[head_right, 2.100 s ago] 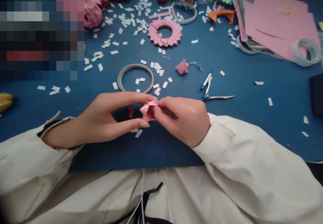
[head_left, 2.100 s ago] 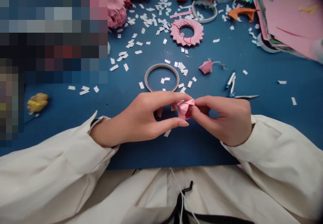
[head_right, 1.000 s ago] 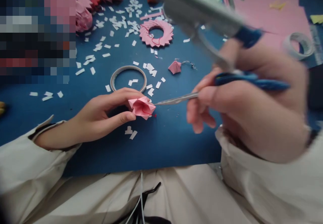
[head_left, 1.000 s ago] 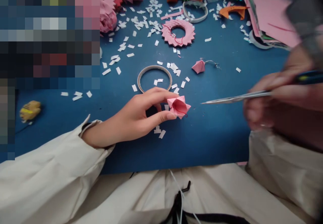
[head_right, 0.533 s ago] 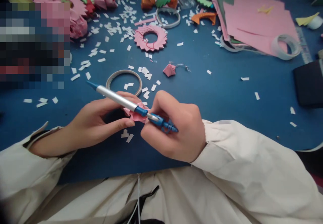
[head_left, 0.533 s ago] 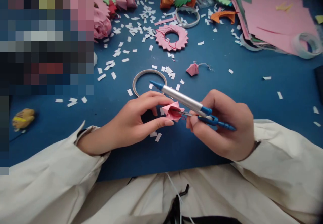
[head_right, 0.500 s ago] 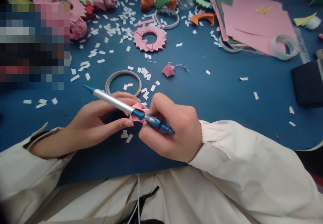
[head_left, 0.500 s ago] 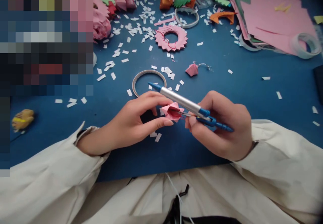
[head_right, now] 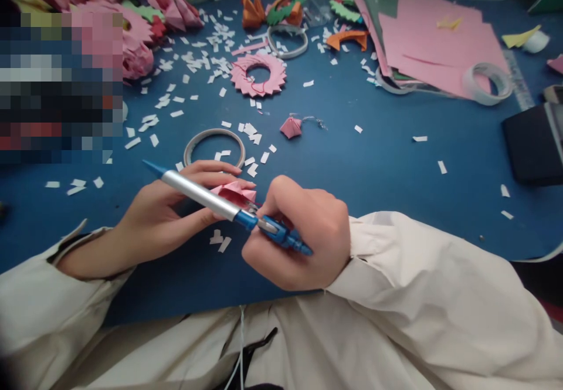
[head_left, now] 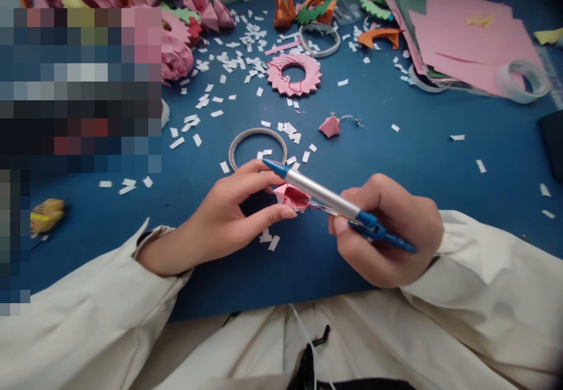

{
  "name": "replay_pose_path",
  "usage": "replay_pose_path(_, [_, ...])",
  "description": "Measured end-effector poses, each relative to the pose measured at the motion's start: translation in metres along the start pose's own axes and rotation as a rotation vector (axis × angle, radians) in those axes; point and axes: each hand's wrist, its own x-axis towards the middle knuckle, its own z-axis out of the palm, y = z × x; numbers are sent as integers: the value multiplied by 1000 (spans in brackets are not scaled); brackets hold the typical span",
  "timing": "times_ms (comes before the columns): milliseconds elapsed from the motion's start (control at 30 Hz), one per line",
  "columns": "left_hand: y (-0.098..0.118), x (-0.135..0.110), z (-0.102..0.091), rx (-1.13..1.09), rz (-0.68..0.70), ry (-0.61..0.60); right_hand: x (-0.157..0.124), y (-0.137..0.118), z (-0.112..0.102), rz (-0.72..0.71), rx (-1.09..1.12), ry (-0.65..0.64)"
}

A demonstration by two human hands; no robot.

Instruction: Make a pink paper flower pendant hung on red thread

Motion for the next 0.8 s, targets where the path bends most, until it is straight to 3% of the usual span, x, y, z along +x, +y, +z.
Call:
replay_pose_path(300, [8,-3,5,-65,35,20,-1,11,5,-142,-97,-97])
replay_pose_path(500, [8,-4,5,-40,13,24,1,18,7,-316,-174,-146])
replay_pose_path(567, [9,-3,5,-51,18,19,2,16,6,-269,-134,-127])
replay_pose_path(733, [8,-2,4,-74,-18,36,1,6,-3,11,116,-57])
replay_pose_path(800, [9,-1,4,-77,-42,38,0,7,-9,16,69,-43])
